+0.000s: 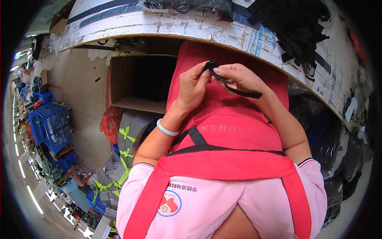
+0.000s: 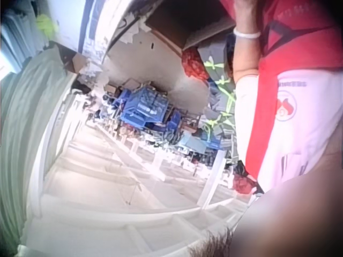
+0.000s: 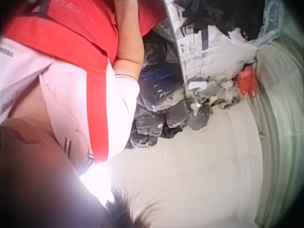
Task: The recorder is assembling plastic buckles by threading nylon straps through the buckle components.
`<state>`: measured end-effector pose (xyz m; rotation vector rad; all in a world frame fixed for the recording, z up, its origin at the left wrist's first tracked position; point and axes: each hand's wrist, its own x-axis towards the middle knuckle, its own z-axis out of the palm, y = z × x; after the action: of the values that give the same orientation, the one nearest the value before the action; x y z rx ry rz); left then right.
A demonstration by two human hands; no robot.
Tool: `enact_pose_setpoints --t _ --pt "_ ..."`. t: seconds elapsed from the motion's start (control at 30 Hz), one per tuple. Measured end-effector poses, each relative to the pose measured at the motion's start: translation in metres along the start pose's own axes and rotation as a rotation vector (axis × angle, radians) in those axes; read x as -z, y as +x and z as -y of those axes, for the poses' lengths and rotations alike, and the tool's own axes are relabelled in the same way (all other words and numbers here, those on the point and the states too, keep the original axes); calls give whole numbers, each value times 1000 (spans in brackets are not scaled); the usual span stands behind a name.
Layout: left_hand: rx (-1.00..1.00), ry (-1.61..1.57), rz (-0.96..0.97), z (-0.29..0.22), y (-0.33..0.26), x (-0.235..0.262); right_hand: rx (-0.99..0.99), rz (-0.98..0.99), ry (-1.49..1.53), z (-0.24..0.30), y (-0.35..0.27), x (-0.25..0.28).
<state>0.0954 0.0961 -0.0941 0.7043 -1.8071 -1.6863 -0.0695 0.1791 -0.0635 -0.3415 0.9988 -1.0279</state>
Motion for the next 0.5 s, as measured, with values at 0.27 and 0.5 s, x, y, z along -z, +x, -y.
enact_pose_setpoints --t 0.27,0.5 --pt "-131 168 47 8 1 4 66 2 20 3 -1 0" --pt "-254 318 65 11 6 9 257 -248 112 -8 3 3"
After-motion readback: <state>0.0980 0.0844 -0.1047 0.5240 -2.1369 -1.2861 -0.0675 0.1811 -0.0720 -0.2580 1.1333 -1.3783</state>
